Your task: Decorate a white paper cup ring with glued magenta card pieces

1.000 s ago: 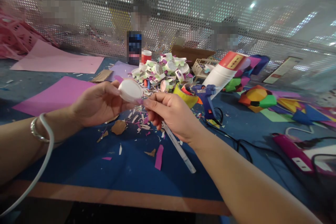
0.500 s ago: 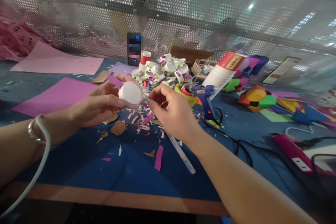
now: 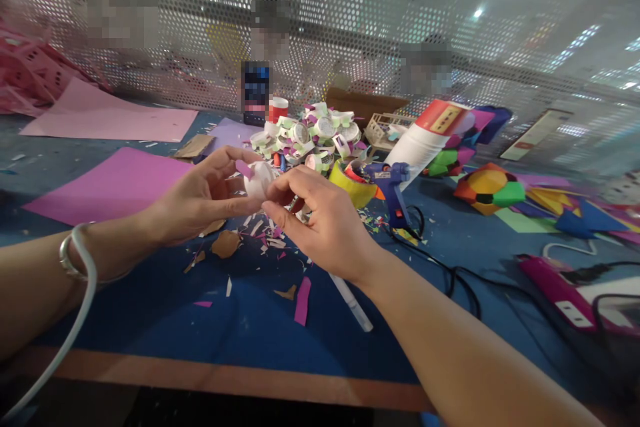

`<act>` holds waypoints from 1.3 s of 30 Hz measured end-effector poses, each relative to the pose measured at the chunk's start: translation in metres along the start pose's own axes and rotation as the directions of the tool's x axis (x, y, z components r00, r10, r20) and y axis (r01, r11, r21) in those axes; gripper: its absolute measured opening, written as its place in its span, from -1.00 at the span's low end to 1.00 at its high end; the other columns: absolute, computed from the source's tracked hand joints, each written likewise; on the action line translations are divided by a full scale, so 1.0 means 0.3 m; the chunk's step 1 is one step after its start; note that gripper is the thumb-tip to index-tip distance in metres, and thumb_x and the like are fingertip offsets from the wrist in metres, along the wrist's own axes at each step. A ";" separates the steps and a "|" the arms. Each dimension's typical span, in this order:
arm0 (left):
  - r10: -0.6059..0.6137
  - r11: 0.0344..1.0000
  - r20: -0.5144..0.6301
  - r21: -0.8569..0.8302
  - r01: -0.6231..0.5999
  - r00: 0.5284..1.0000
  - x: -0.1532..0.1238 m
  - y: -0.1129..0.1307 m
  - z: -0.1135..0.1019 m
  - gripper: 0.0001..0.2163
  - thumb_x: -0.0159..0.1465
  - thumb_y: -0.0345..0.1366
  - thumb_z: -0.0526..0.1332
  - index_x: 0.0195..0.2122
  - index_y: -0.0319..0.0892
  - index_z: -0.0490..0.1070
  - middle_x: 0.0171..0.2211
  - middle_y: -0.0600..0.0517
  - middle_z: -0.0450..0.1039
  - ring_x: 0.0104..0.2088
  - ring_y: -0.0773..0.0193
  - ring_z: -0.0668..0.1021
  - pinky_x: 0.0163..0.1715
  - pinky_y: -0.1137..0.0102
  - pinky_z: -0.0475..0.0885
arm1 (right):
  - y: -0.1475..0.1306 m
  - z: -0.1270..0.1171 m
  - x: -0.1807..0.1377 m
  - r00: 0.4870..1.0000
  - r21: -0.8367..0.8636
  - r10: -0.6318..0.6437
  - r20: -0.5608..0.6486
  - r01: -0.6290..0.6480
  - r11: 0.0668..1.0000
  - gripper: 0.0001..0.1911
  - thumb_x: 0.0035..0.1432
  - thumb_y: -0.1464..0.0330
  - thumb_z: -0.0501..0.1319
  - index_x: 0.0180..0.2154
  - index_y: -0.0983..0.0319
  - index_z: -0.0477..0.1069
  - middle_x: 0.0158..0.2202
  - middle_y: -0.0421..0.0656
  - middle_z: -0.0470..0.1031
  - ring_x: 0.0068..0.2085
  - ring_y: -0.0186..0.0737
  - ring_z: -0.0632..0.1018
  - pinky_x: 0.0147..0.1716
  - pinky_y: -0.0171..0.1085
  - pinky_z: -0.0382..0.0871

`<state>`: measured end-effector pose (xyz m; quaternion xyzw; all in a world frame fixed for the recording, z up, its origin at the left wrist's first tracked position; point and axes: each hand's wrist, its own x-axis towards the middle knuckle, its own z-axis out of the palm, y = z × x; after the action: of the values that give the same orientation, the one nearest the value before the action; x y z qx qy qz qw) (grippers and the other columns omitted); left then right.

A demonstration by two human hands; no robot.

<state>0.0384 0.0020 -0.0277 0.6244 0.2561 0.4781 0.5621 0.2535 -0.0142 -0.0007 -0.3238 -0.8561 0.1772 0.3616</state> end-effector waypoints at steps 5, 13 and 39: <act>-0.026 0.999 0.016 -0.034 0.027 1.000 0.001 -0.001 0.010 -0.60 0.12 -0.37 0.47 -0.10 -0.17 0.33 -0.18 0.03 0.40 -0.26 0.34 0.48 -0.23 0.41 0.46 | 0.001 -0.002 0.001 0.998 -0.033 -0.052 0.022 0.053 0.998 -0.93 0.31 0.43 0.19 -0.28 0.18 0.34 -0.30 -0.18 0.39 -0.29 -0.27 0.42 -0.27 -0.24 0.37; -0.030 0.999 0.024 -0.036 0.031 0.999 -0.010 0.002 0.023 -0.63 0.12 -0.35 0.47 -0.19 -0.15 0.28 -0.17 0.02 0.43 -0.24 0.30 0.52 -0.24 0.39 0.47 | -0.016 -0.006 0.002 0.995 -0.055 -0.086 0.050 0.089 0.995 -0.91 0.28 0.44 0.17 -0.31 0.17 0.29 -0.34 -0.18 0.34 -0.30 -0.24 0.37 -0.24 -0.19 0.33; -0.099 0.992 0.071 -0.072 0.104 0.993 -0.009 0.006 0.020 -0.67 0.09 -0.34 0.49 -0.22 -0.15 0.37 -0.36 0.09 0.49 -0.38 0.37 0.52 -0.37 0.45 0.40 | -0.016 -0.030 -0.003 0.990 0.120 0.051 0.130 -0.067 0.991 -0.88 0.30 0.34 0.17 -0.33 0.18 0.30 -0.40 -0.25 0.29 -0.42 -0.35 0.29 -0.49 -0.28 0.12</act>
<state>0.0423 -0.0034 -0.0261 0.6046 0.2506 0.4369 0.6171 0.2585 -0.0175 0.0074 -0.3140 -0.8548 0.2609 0.3204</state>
